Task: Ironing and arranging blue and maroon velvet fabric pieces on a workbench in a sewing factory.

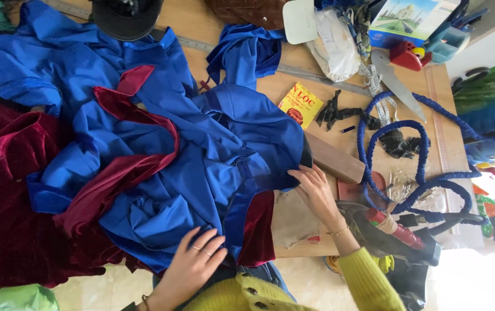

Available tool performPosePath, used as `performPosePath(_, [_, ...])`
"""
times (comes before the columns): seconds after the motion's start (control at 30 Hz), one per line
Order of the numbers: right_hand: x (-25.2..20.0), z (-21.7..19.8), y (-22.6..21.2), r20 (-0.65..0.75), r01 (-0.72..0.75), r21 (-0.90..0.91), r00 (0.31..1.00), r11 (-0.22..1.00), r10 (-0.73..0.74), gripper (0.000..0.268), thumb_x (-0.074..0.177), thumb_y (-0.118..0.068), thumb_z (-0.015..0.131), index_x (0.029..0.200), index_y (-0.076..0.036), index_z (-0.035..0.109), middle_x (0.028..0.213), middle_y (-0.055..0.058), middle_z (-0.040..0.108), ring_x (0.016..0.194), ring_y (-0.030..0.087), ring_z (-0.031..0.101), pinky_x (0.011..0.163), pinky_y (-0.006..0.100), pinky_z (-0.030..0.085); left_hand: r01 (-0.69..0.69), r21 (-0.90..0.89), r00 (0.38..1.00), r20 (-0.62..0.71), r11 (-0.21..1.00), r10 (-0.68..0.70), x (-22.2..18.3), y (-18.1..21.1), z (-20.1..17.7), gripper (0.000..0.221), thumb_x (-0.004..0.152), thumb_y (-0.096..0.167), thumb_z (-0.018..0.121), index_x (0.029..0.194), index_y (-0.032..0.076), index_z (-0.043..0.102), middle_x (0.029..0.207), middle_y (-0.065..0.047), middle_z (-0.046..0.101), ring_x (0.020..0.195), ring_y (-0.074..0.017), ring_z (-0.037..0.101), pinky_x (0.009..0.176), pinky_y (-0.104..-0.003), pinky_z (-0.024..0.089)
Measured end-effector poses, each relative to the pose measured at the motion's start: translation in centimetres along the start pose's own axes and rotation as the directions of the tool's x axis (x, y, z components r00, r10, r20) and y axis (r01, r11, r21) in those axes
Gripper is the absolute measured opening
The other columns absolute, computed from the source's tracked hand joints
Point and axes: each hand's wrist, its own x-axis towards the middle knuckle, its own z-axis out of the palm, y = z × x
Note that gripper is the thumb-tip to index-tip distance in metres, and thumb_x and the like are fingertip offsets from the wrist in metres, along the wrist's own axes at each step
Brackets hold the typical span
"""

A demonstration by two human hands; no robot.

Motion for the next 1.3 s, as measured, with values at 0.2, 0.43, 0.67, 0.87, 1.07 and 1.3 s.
performPosePath(0.2, [2.9, -2.3, 1.4, 0.111, -0.181, 0.255, 0.981, 0.950, 0.157, 0.022, 0.100, -0.015, 0.062, 0.120, -0.013, 0.069, 0.123, 0.006, 0.073, 0.112, 0.027, 0.069, 0.100, 0.042, 0.049, 0.555, -0.552, 0.747, 0.002, 0.622, -0.664, 1.5, -2.3, -3.6, 0.019, 0.099, 0.026, 0.059, 0.087, 0.012, 0.060, 0.076, -0.005, 0.062, 0.069, -0.0232, 0.062, 0.069, -0.038, 0.046])
performPosePath(0.43, [10.2, -10.1, -3.7, 0.164, -0.215, 0.485, 0.975, 0.848, 0.153, 0.020, 0.098, -0.018, 0.065, 0.112, -0.010, 0.077, 0.105, 0.004, 0.078, 0.086, 0.013, 0.069, 0.076, 0.025, 0.054, 0.658, -0.627, 0.591, 0.086, 0.417, -0.802, -2.6, -14.4, -12.3, 0.053, 0.071, -0.005, 0.063, 0.122, 0.011, 0.063, 0.127, -0.011, 0.056, 0.115, -0.0264, 0.054, 0.105, -0.036, 0.039])
performPosePath(0.67, [15.6, -5.6, -6.0, 0.411, -0.202, 0.499, 0.911, 0.843, -0.024, 0.021, 0.098, -0.027, 0.064, 0.100, -0.012, 0.078, 0.099, -0.002, 0.080, 0.087, 0.007, 0.073, 0.081, 0.022, 0.054, 0.715, 0.272, 0.691, -0.418, 0.644, -0.590, 4.0, -14.3, -14.2, 0.043, 0.083, 0.033, 0.079, 0.121, 0.015, 0.071, 0.129, -0.016, 0.069, 0.115, -0.0373, 0.065, 0.088, -0.051, 0.048])
performPosePath(0.87, [17.2, -1.3, -6.2, 0.242, -0.054, 0.586, 0.964, 0.808, -0.111, 0.015, 0.098, -0.023, 0.071, 0.093, -0.009, 0.075, 0.091, 0.008, 0.072, 0.092, 0.024, 0.068, 0.091, 0.040, 0.053, 0.288, -0.253, 0.896, -0.269, 0.924, -0.353, 11.8, -9.1, -2.6, 0.050, 0.071, 0.023, 0.088, 0.118, 0.017, 0.071, 0.110, -0.008, 0.076, 0.112, -0.0359, 0.068, 0.095, -0.049, 0.048])
performPosePath(1.07, [14.5, 0.0, -5.5, 0.049, -0.056, 0.543, 0.998, 0.838, 0.035, 0.030, 0.105, -0.032, 0.062, 0.131, -0.022, 0.071, 0.138, 0.010, 0.058, 0.130, 0.031, 0.055, 0.109, 0.045, 0.044, 0.445, -0.224, 0.839, -0.235, 0.867, -0.491, 13.0, -10.5, 6.7, 0.027, 0.091, 0.037, 0.077, 0.113, 0.024, 0.069, 0.088, 0.001, 0.076, 0.098, -0.0175, 0.071, 0.103, -0.043, 0.040])
performPosePath(1.3, [12.1, -2.8, -7.9, 0.013, 0.042, 0.667, 0.998, 0.744, -0.068, 0.049, 0.084, -0.023, 0.085, 0.129, -0.009, 0.070, 0.134, 0.015, 0.065, 0.127, 0.031, 0.060, 0.108, 0.047, 0.045, 0.364, -0.705, 0.833, -0.047, 0.609, -0.551, 13.7, -9.5, 1.1, 0.029, 0.095, 0.040, 0.072, 0.107, 0.014, 0.076, 0.084, -0.010, 0.078, 0.093, -0.0290, 0.074, 0.091, -0.040, 0.051])
